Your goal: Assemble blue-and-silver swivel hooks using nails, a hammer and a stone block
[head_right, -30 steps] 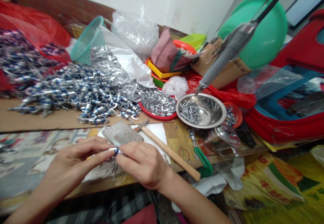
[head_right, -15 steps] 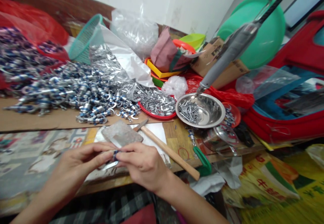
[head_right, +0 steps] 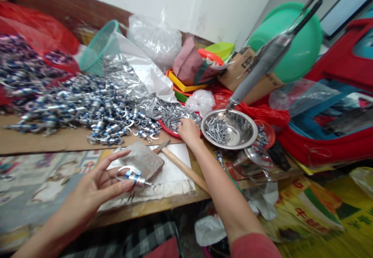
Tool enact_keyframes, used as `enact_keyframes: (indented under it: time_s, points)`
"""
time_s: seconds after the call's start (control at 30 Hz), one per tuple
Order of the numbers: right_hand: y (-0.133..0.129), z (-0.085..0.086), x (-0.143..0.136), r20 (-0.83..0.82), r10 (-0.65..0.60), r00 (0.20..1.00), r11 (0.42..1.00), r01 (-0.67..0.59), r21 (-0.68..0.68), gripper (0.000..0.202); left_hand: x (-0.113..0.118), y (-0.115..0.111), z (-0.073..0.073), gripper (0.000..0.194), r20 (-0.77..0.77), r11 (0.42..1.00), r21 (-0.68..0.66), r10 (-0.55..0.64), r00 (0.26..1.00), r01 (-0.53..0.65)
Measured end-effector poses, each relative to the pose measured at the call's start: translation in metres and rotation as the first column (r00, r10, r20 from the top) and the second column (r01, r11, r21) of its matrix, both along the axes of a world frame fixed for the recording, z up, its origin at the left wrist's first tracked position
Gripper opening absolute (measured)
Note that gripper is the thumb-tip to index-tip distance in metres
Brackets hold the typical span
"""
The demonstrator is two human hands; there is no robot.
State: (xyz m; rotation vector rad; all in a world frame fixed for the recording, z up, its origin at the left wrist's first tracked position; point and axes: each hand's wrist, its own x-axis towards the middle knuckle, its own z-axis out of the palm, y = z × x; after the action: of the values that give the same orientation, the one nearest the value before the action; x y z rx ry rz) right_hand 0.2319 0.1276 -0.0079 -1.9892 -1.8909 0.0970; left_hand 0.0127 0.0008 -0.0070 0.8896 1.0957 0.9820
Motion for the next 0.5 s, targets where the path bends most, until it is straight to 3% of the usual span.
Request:
enact_keyframes:
  time_s: [0.1,0.27,0.4,0.5]
  points:
    - [0.020,-0.012,0.004,0.024,-0.012,1.000,0.999,0.013,-0.047,0.021,-0.003,0.003,0.000,0.071,-0.011,0.997,-0.010,-0.073,0.997,0.073]
    - [0.017,-0.014,0.008,-0.030,0.036,0.999,0.999,-0.036,-0.023,0.025,-0.009,0.011,-0.009,0.079,-0.003,0.992,-0.051,-0.114,0.993,0.114]
    - [-0.011,0.002,0.004,-0.164,0.140,0.976,0.989,-0.147,-0.028,0.019,-0.011,0.013,-0.011,0.081,0.069,0.992,-0.071,-0.102,0.992,0.107]
    - [-0.049,0.014,-0.014,-0.297,0.327,0.897,0.932,-0.358,-0.057,0.010,-0.011,0.012,-0.010,0.079,0.076,0.994,-0.067,-0.077,0.994,0.082]
